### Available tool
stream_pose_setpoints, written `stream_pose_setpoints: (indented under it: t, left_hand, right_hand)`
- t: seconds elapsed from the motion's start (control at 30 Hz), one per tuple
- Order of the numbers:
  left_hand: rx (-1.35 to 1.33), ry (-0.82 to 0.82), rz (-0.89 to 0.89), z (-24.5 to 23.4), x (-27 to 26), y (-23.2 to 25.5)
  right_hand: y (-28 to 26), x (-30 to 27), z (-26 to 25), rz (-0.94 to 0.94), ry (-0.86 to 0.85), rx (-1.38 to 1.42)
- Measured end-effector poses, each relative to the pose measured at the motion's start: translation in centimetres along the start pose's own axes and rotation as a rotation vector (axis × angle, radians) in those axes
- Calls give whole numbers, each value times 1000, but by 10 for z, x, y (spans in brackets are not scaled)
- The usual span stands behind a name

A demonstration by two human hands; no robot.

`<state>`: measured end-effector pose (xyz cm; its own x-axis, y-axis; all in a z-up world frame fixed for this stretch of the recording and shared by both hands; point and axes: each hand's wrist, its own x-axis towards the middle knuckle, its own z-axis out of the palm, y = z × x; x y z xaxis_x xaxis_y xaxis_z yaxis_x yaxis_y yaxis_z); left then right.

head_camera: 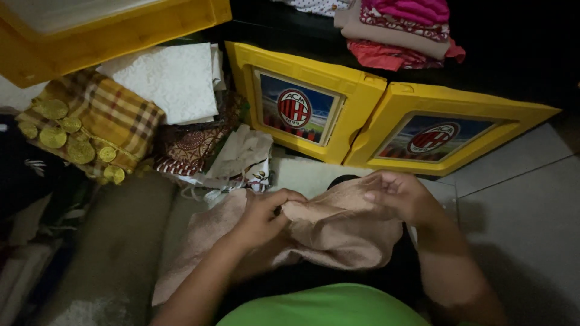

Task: Folding and organizing various items of clothing into a yellow plastic storage cabinet

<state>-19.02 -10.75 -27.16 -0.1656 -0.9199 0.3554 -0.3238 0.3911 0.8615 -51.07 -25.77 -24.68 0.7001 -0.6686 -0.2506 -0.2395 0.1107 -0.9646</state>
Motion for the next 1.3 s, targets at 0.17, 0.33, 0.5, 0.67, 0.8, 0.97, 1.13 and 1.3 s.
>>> stream_pose_setpoints:
  t: [0.17,0.33,0.5,0.67,0.8,0.97,1.13,1.3]
  left_hand:
    - [67,-42,-47,-6,8,26]
    - [157,-101,64,-4,10,22]
    - [257,-82,180,-11,17,43]
    - [183,-59,346,-22,40,81]
    - [133,-119,261,-31,57,86]
    - [140,-106,211,-51,68,102]
    - [125,-31,245,-79,67,129]
    - [45,41,254,-121,67,147]
  right_hand:
    - [7,8,3,-77,27,198]
    - [15,11,5,-101,-19,236]
    - [-28,12,27,-130,161,241]
    - [-68,5,60,-104,104,-174]
    - [-101,-3,83,-314,-14,-91]
    - [-93,-4,80,-546,127,-42]
    - [-119,-13,88,-757,11,-472]
    - [-123,-6,78,-282,-39,-795]
